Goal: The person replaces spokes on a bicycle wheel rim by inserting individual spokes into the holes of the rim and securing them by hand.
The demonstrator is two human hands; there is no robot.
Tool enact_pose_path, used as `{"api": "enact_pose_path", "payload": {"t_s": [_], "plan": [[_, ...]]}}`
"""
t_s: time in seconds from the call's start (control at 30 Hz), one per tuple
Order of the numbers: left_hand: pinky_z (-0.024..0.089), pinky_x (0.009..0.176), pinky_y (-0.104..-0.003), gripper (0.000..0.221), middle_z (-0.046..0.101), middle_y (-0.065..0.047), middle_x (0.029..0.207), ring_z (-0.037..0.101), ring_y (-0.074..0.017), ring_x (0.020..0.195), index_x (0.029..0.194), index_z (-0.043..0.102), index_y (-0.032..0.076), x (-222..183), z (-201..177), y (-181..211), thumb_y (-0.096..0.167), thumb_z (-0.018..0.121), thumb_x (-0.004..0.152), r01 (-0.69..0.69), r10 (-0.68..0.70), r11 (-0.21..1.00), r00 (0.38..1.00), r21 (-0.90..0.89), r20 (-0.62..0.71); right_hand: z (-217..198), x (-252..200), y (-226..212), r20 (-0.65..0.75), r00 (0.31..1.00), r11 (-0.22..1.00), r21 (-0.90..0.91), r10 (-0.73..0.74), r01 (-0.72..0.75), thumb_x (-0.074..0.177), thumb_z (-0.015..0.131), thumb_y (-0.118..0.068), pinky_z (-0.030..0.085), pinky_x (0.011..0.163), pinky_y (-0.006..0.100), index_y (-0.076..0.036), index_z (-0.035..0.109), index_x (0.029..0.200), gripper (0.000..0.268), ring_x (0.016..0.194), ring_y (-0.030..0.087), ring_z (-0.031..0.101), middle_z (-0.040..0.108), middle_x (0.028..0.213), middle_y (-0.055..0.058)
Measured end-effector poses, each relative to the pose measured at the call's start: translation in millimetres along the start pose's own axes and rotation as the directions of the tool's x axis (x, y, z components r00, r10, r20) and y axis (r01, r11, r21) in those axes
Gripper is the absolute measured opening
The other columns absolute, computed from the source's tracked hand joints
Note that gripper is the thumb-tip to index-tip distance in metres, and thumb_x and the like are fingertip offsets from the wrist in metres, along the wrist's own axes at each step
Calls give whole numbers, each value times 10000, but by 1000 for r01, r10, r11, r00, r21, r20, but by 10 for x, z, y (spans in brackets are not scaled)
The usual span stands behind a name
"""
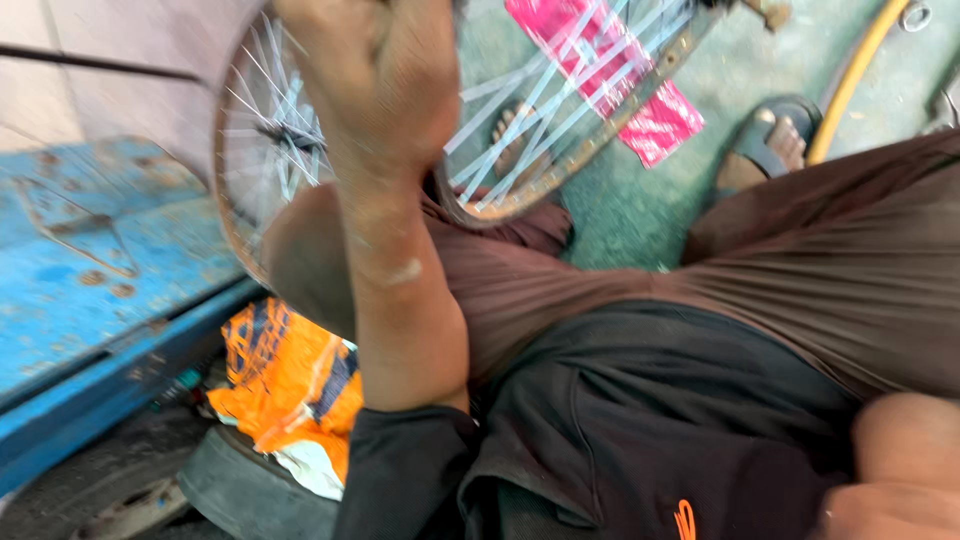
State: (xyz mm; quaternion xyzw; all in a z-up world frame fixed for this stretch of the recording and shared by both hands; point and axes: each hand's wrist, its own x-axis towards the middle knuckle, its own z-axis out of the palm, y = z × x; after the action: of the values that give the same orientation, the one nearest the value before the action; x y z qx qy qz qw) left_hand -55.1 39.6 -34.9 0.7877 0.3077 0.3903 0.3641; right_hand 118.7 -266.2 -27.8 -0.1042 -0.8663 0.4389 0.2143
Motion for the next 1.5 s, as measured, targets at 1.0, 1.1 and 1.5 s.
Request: {"api": "enact_pose_path", "payload": {"t_s": [1.0, 1.1, 1.5], "plan": [[304, 614, -380, 390, 382, -101, 669, 357, -205, 607, 754, 397, -36, 334, 514, 380, 51, 599, 1077, -274, 263, 961, 945, 32, 192, 378, -329, 2976, -448, -228, 235, 760, 864, -606, 643, 969, -591, 495, 1016, 404, 143, 374, 1452, 1244, 1175, 344, 645, 663, 1257, 256], [289, 583, -378, 399, 389, -86, 650, 367, -191, 570, 736, 387, -26, 371, 523, 459, 64, 591, 1066, -256, 248, 966, 951, 20, 185, 448, -271, 3062, -396, -239, 193, 787, 887, -586, 645, 923, -607, 550, 968, 390, 143, 420, 1415, 1186, 1091, 326, 711, 716, 1162, 250], [443, 800, -328, 313, 626, -149, 1021, 545, -211, 902, 1285, 614, -2, 415, 511, 885, 139, 726, 1030, 51, 5, 986, 942, -159, 336, 451, 5, 2917, -527, -250, 320, 760, 812, -565, 911, 672, -482, 553, 700, 413, 28, 765, 916, 519, 720, 275, 726, 739, 802, 210]]}}
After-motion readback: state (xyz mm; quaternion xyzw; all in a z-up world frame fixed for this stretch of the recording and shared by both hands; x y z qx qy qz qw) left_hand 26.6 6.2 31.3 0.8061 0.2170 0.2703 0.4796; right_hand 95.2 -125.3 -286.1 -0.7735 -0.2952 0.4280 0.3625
